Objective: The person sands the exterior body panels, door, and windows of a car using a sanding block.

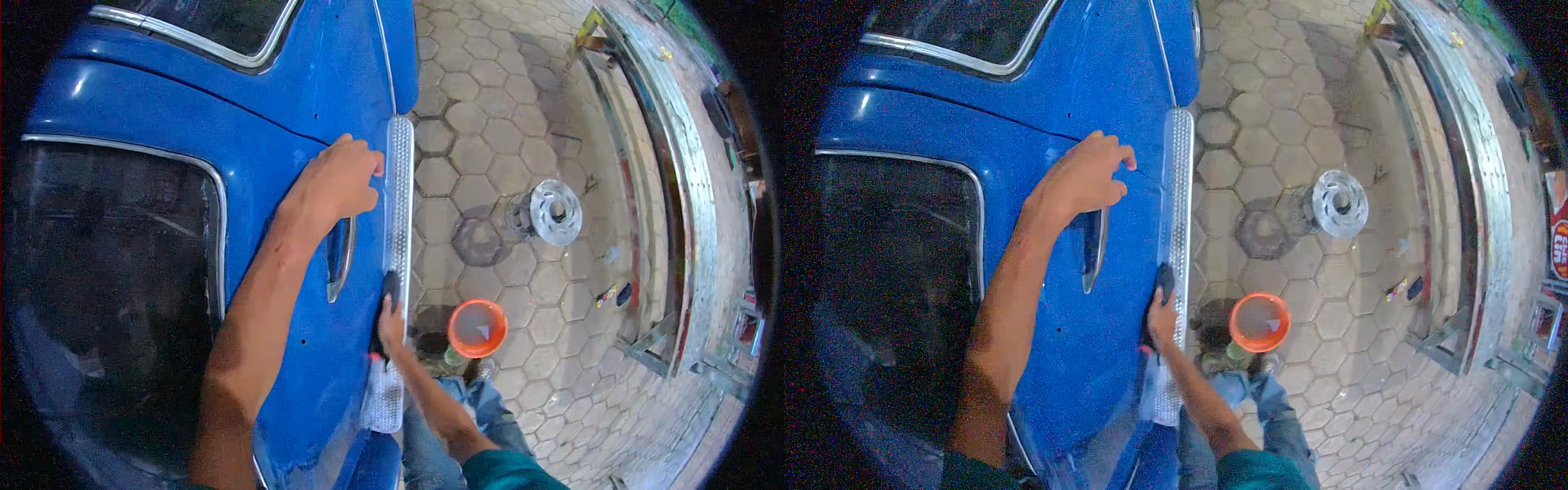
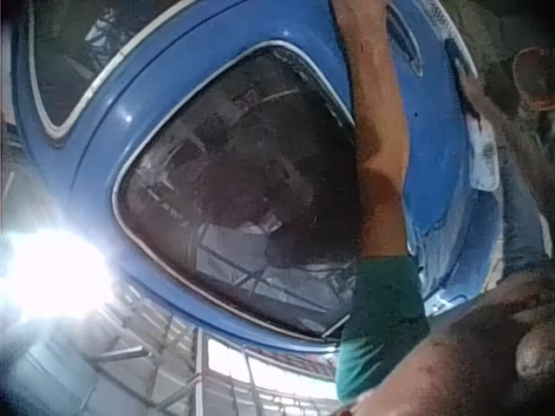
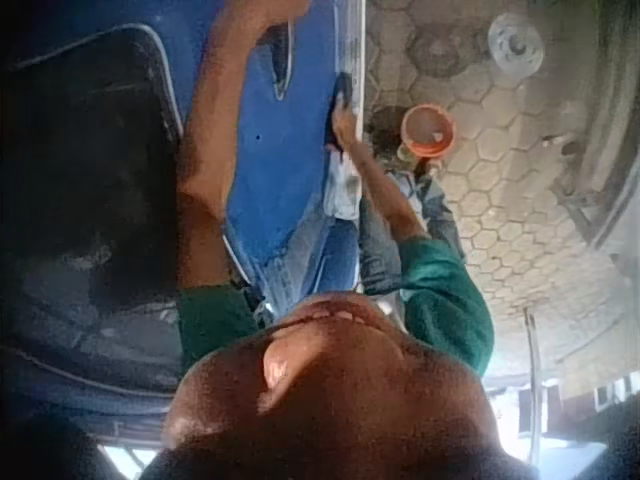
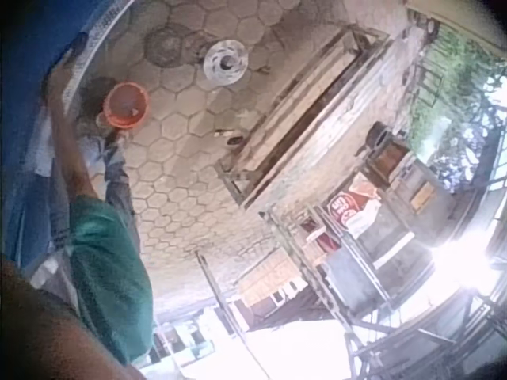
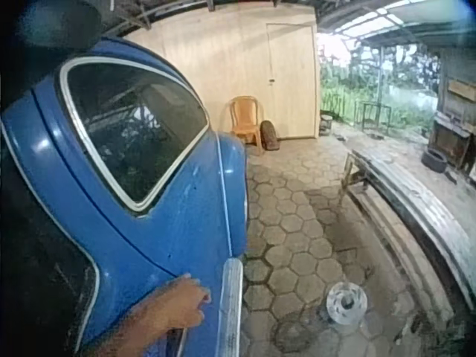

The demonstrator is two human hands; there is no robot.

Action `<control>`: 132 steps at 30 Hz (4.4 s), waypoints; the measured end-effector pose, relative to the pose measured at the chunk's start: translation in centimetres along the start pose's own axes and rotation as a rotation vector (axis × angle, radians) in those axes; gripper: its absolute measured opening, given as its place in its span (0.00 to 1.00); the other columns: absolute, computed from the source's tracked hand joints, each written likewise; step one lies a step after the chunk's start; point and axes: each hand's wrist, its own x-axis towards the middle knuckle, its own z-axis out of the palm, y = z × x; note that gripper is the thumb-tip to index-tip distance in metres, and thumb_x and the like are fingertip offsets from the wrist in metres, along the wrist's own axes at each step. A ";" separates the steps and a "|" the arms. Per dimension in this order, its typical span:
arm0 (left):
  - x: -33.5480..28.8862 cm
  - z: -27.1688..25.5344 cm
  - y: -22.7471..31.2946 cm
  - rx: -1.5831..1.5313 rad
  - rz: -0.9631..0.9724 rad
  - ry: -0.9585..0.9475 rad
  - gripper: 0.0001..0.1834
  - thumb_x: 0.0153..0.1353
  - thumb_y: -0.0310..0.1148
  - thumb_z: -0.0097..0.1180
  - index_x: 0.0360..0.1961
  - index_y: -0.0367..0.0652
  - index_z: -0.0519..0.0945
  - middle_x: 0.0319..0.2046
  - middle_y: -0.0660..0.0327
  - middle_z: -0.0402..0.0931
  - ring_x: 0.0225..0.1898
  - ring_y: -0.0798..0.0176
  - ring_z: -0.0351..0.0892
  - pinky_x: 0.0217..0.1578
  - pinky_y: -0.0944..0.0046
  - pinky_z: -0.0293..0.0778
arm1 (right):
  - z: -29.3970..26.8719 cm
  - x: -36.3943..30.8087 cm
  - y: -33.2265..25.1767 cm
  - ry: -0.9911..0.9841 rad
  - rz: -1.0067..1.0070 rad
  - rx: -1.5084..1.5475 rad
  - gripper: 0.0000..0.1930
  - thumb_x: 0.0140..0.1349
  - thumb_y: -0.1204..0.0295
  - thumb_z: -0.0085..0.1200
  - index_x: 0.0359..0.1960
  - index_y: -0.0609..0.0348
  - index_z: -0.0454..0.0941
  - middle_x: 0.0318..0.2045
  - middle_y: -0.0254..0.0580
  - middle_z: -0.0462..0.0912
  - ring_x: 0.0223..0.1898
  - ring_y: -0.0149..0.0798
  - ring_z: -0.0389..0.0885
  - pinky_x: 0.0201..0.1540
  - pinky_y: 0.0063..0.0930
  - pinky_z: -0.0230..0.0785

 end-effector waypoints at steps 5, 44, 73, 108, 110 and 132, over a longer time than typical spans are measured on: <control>0.4 0.3 -0.6 0.019 0.031 -0.017 0.16 0.48 0.31 0.62 0.41 0.41 0.81 0.39 0.49 0.78 0.48 0.44 0.73 0.52 0.50 0.70 | -1.4 1.1 -10.1 0.048 -0.349 0.030 0.35 0.70 0.45 0.40 0.72 0.54 0.55 0.50 0.71 0.72 0.53 0.65 0.72 0.57 0.49 0.63; -16.2 -1.3 1.5 0.185 -0.187 0.806 0.12 0.59 0.29 0.54 0.44 0.48 0.82 0.50 0.52 0.75 0.55 0.45 0.72 0.58 0.48 0.67 | -6.7 -18.7 -17.4 -0.125 -0.830 0.031 0.38 0.69 0.55 0.46 0.70 0.72 0.48 0.57 0.72 0.61 0.54 0.67 0.67 0.59 0.50 0.62; -22.6 2.1 6.9 0.385 -0.430 0.422 0.31 0.66 0.33 0.47 0.71 0.44 0.60 0.72 0.44 0.49 0.72 0.38 0.48 0.69 0.44 0.50 | -7.1 -18.4 -15.8 -0.145 -0.835 -0.173 0.45 0.63 0.52 0.54 0.73 0.59 0.44 0.55 0.74 0.64 0.49 0.72 0.71 0.49 0.54 0.71; -26.2 4.5 11.6 -0.645 -0.478 1.215 0.13 0.63 0.27 0.55 0.49 0.37 0.79 0.42 0.55 0.80 0.47 0.63 0.78 0.50 0.65 0.71 | -7.2 -23.2 -3.4 -0.293 -0.866 0.064 0.44 0.63 0.56 0.57 0.74 0.55 0.44 0.59 0.70 0.62 0.53 0.67 0.70 0.56 0.49 0.65; -30.9 6.5 18.8 -0.432 -0.394 1.129 0.15 0.62 0.28 0.55 0.49 0.34 0.78 0.49 0.51 0.78 0.51 0.55 0.77 0.56 0.60 0.69 | -5.4 -23.3 -0.3 -0.204 -1.139 -0.200 0.44 0.58 0.57 0.60 0.73 0.50 0.50 0.60 0.72 0.62 0.54 0.67 0.69 0.56 0.52 0.63; -76.1 11.8 22.9 0.821 -0.475 0.412 0.18 0.64 0.43 0.43 0.32 0.51 0.85 0.43 0.56 0.78 0.59 0.50 0.66 0.66 0.35 0.49 | -0.9 -37.8 26.7 -0.056 -0.658 0.296 0.38 0.66 0.58 0.55 0.63 0.73 0.48 0.59 0.65 0.59 0.61 0.54 0.61 0.66 0.45 0.52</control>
